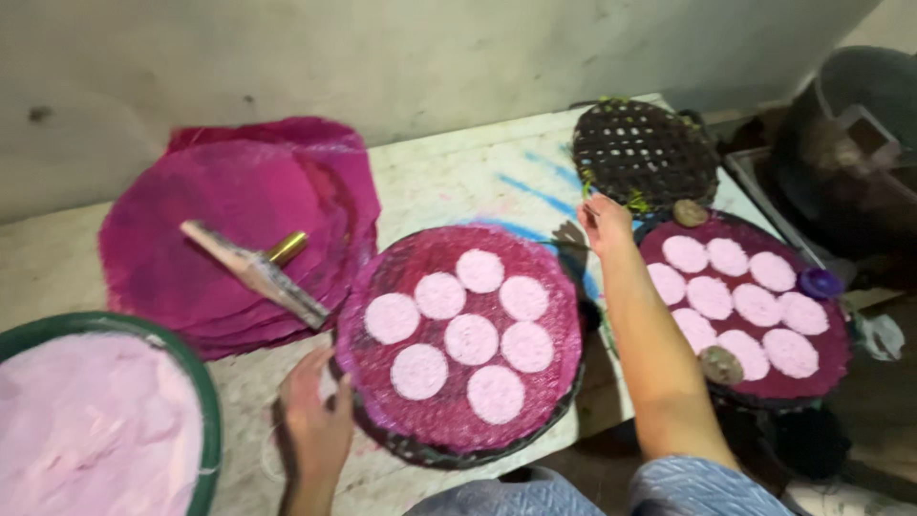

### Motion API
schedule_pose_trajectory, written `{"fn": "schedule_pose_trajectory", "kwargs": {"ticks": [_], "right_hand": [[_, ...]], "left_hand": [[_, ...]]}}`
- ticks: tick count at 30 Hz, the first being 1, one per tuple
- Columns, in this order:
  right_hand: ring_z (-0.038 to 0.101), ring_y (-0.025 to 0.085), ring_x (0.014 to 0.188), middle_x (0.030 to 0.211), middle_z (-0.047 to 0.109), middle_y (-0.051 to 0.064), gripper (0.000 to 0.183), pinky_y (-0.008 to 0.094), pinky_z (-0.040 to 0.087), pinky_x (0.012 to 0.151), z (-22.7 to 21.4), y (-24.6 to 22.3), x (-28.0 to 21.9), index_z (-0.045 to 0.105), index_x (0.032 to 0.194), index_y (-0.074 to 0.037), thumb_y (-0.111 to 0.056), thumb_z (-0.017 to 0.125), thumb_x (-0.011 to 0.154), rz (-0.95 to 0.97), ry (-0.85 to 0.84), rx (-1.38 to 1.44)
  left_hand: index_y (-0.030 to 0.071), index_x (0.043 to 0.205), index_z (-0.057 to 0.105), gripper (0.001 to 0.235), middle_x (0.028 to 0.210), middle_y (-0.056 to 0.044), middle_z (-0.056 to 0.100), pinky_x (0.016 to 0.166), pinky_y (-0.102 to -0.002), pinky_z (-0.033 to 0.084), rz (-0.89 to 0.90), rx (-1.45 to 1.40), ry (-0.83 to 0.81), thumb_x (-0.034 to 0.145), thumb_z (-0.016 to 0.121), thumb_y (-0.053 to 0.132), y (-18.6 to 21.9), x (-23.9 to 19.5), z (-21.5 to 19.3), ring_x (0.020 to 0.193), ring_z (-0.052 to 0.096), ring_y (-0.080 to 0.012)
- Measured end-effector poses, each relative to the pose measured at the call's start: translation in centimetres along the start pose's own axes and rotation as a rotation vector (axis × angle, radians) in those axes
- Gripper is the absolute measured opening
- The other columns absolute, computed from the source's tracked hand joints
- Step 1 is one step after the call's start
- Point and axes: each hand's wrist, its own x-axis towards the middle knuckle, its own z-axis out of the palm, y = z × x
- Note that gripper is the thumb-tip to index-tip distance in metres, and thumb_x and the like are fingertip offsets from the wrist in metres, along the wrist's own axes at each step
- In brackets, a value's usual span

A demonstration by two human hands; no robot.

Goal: The person places pink dough into a press and stamps small circular patterns onto a tray.

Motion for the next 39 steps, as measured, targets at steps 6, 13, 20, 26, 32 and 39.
{"fn": "schedule_pose_trajectory", "kwargs": {"ticks": [6,13,20,26,32,39], "right_hand": [[0.062,0.022,0.077,0.087,0.062,0.009,0.02,0.033,0.064,0.068,0.5,-3.4,2.1,0.06,0.102,-0.003,-0.023,0.059,0.105,0.115,0.305,0.454],[0.063,0.022,0.101,0.112,0.065,0.004,0.03,0.041,0.062,0.083,2.2,-5.7,3.6,0.064,0.118,-0.013,-0.035,0.053,0.101,0.102,0.357,0.703],[0.065,0.026,0.11,0.125,0.066,0.01,0.038,0.042,0.06,0.089,1.8,-8.4,6.9,0.059,0.127,-0.008,-0.036,0.055,0.102,0.243,0.473,0.716],[0.071,0.03,0.105,0.114,0.07,0.017,0.03,0.045,0.067,0.088,-0.5,-9.8,9.6,0.062,0.121,0.004,-0.014,0.048,0.102,-0.084,0.005,0.7],[0.07,0.034,0.096,0.107,0.072,0.017,0.02,0.047,0.061,0.087,-1.6,-8.4,8.0,0.061,0.108,0.004,-0.01,0.054,0.095,0.065,-0.009,0.689],[0.072,0.028,0.091,0.113,0.072,0.02,0.018,0.043,0.063,0.079,-2.6,-5.9,-2.1,0.058,0.107,0.001,-0.009,0.051,0.094,-0.069,-0.121,0.227]], "left_hand": [[0.005,0.122,0.068,0.049,0.126,-0.016,0.068,0.104,-0.044,0.05,-0.032,0.169,0.139,0.074,0.078,0.012,-5.4,-4.1,2.9,0.113,0.066,-0.0317],[0.005,0.119,0.07,0.047,0.121,-0.018,0.07,0.104,-0.043,0.051,-0.023,0.302,0.241,0.074,0.08,0.013,-9.7,-8.6,4.1,0.113,0.067,-0.0338],[0.006,0.114,0.069,0.043,0.115,-0.019,0.07,0.1,-0.043,0.054,0.017,0.298,0.32,0.073,0.08,0.011,-8.6,-10.5,2.3,0.107,0.068,-0.036],[0.006,0.114,0.069,0.041,0.114,-0.016,0.069,0.103,-0.042,0.053,-0.003,0.26,0.327,0.075,0.081,0.009,-4.8,-8.4,0.8,0.109,0.067,-0.0329],[0.005,0.124,0.067,0.044,0.131,-0.018,0.063,0.096,-0.039,0.055,-0.122,-0.002,0.097,0.081,0.072,0.003,5.2,-2.3,0.0,0.123,0.06,-0.0304],[0.004,0.13,0.063,0.041,0.132,-0.014,0.064,0.103,-0.035,0.048,-0.044,-0.386,-0.327,0.089,0.065,0.01,12.2,7.0,5.8,0.123,0.061,-0.0249]]}}
